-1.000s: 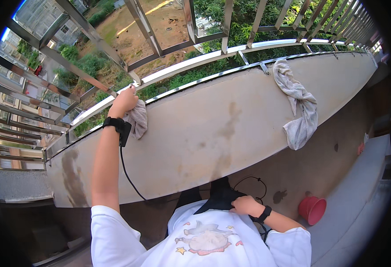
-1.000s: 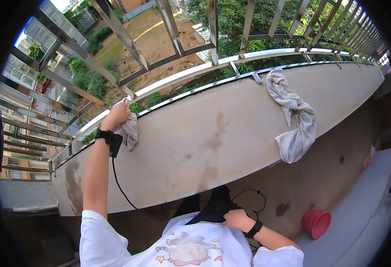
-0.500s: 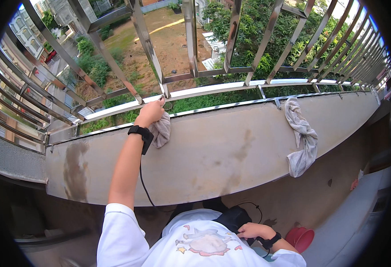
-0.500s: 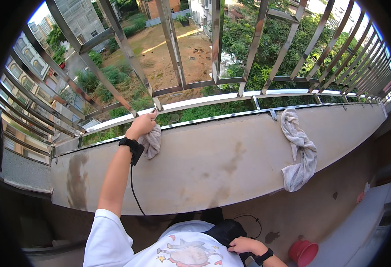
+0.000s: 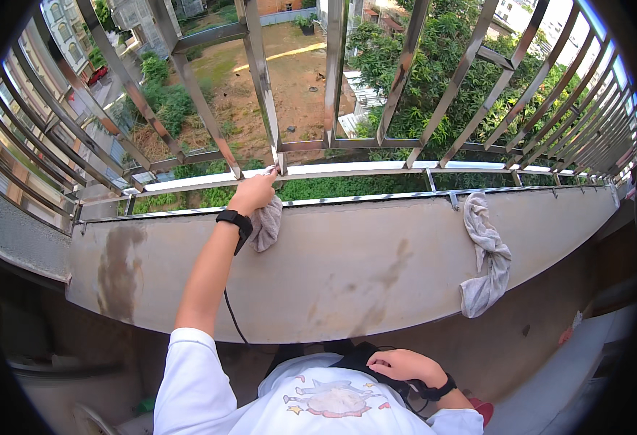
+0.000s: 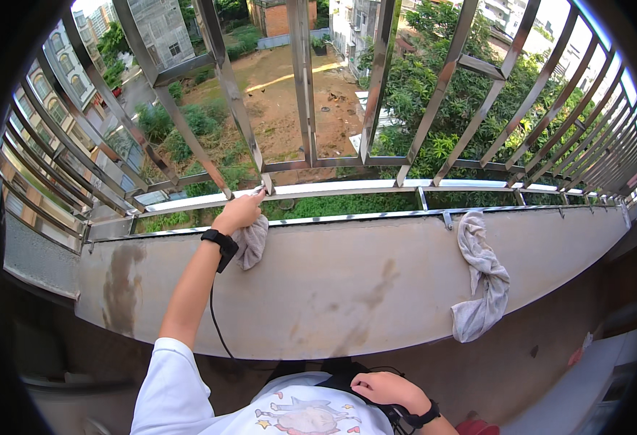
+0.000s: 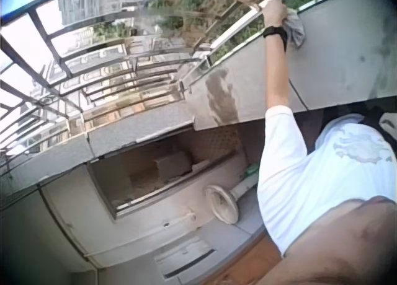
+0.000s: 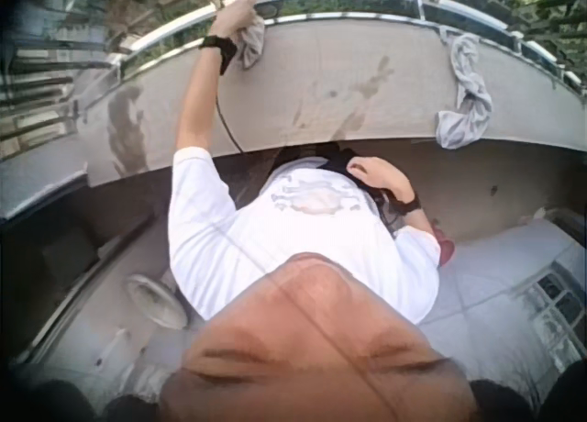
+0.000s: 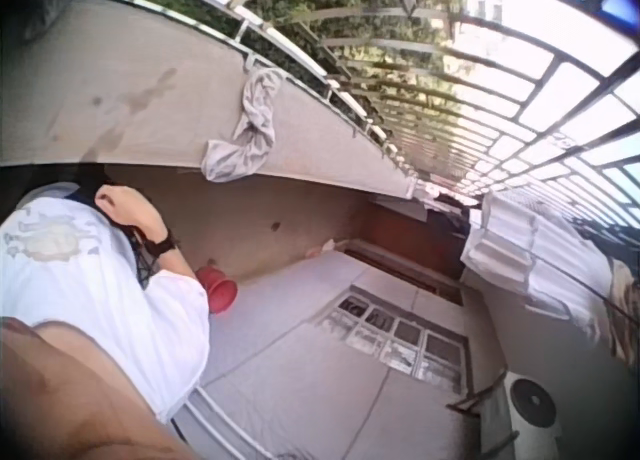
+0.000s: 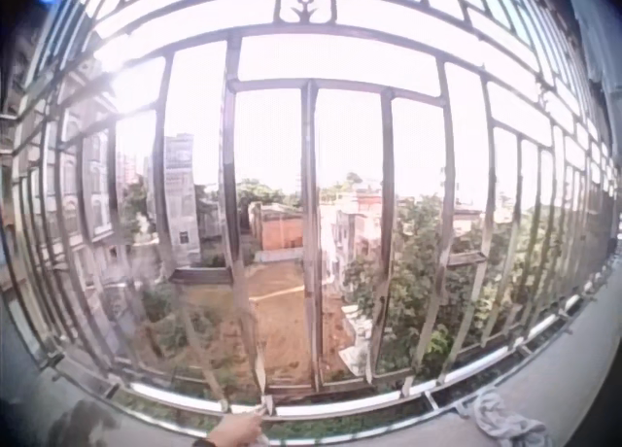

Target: The person washes a cloth in a sink and then uses it to wipe down a metal balcony railing.

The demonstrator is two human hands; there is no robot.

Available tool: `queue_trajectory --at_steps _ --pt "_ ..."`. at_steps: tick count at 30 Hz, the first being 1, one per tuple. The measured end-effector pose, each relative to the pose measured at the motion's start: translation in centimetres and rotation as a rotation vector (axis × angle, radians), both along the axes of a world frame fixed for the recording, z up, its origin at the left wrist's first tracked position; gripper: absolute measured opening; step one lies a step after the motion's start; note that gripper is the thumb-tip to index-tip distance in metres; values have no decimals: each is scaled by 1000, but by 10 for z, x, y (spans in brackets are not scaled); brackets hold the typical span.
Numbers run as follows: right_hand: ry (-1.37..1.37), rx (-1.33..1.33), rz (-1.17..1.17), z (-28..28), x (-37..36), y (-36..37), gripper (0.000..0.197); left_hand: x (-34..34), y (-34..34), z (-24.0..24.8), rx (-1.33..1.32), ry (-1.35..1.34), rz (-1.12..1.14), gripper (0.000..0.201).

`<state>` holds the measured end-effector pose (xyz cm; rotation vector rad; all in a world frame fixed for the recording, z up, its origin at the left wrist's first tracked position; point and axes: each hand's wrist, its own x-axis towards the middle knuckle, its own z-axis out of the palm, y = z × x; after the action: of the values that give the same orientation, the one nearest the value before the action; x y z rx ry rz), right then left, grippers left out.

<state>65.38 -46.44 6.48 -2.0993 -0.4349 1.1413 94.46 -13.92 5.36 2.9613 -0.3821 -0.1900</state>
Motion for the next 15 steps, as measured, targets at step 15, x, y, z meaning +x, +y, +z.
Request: queue_trajectory --at_steps 15 --pt "20 186 234 33 31 15 25 4 7 -5 55 -50 97 44"
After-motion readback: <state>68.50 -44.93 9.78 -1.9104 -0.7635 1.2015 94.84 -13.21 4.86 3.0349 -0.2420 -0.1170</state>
